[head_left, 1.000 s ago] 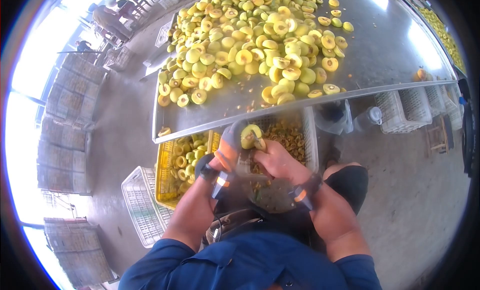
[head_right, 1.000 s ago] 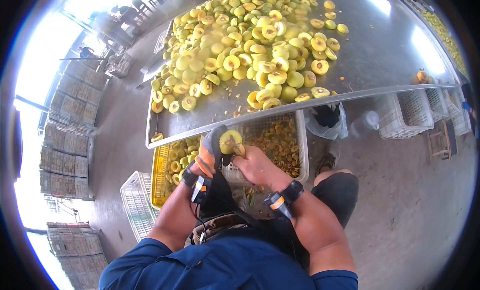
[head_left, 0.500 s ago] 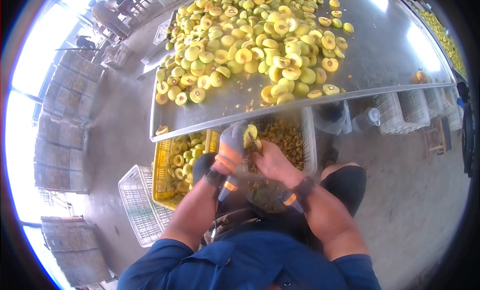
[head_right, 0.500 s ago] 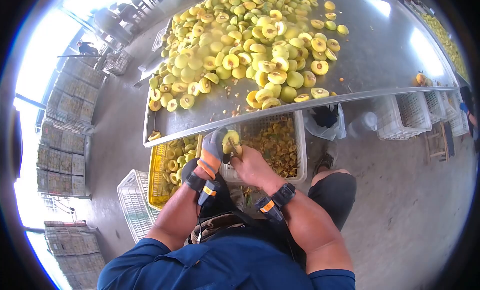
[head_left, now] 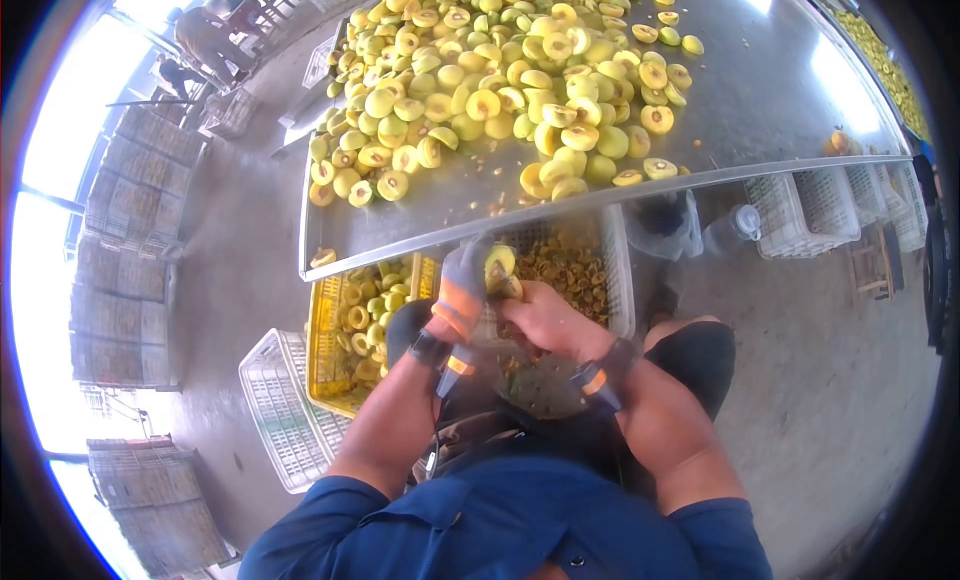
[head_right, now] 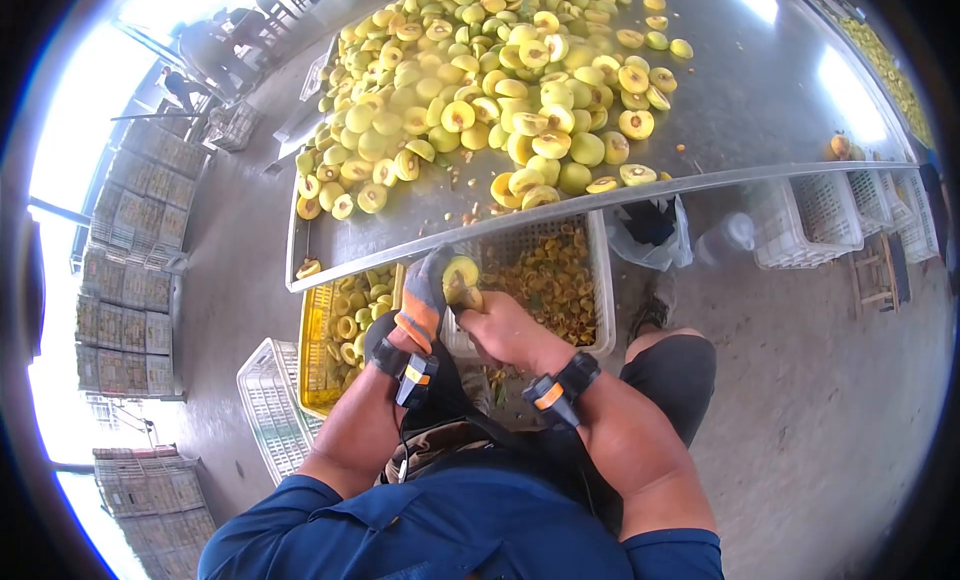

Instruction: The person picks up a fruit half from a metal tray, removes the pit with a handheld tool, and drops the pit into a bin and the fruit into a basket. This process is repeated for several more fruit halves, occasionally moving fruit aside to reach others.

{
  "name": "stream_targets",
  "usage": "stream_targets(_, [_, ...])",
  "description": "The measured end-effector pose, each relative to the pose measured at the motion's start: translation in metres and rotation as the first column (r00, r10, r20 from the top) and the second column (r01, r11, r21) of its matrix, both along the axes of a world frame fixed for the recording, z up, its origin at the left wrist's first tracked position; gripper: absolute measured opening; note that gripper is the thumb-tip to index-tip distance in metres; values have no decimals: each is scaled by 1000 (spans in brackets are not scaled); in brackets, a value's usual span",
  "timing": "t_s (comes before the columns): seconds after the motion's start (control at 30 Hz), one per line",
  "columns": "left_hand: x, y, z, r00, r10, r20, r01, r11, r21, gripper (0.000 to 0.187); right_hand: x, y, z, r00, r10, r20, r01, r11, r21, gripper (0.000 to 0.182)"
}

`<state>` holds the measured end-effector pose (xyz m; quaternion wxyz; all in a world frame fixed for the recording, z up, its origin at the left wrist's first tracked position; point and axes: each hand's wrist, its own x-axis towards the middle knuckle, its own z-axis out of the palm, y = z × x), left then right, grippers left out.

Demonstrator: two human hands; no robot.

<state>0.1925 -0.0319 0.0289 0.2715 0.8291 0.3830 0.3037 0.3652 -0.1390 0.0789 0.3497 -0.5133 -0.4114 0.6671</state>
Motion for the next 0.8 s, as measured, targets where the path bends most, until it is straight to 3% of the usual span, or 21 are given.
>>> stream_targets(0.07, [3,2,3,996,24,-88,-12,990,139,35,0,0,0,1000,17,-25,-17,1000,-4,26])
stream_targets(0.1, [3,2,4,991,43,-129,-15,978,210,37,-6,-1,-6,998,-30,49,21,983,180,26])
stream_targets(0.13, [4,4,0,996,39,-74,-28,989,143,37,-7,0,-10,989,-96,110,49,930,364,26])
stream_targets(0.2, [3,3,-7,999,35,27,-35,999,-2,39,-5,-1,-13,984,-101,147,41,930,365,27])
stream_targets(0.23, [3,0,-5,999,31,12,-32,998,46,37,-6,-3,-11,982,-96,163,32,932,360,27])
stream_targets(0.3, [9,-3,9,1000,30,-9,-28,988,153,32,-5,-1,0,992,-9,128,-7,992,123,28])
stream_targets(0.33, [12,-5,16,999,46,18,-47,992,116,30,-3,1,3,994,28,104,-28,1000,2,28])
stream_targets(0.4, [20,-12,26,994,79,72,-81,996,34,25,-8,-2,-9,978,-96,183,56,976,209,29])
stream_targets(0.43, [26,-17,32,968,192,162,-169,975,-146,24,-10,-2,-11,964,-160,212,88,946,312,29])
stream_targets(0.5, [39,-25,40,860,436,264,-265,825,-499,24,-8,-4,-2,986,-103,132,68,966,248,25])
stream_targets(0.6, [35,-13,24,955,272,118,-259,959,-114,25,0,-6,-4,958,3,-287,-18,999,-48,21])
stream_targets(0.63, [32,-6,17,973,175,148,-145,970,-194,22,2,-7,-5,885,13,-465,-98,982,-159,22])
stream_targets(0.73, [30,3,0,946,191,260,-58,894,-445,21,-1,-7,4,879,-60,-473,-46,977,-210,20])
stream_targets(0.8, [26,7,-4,895,281,345,36,727,-685,23,-2,-8,6,858,-66,-509,-77,964,-254,18])
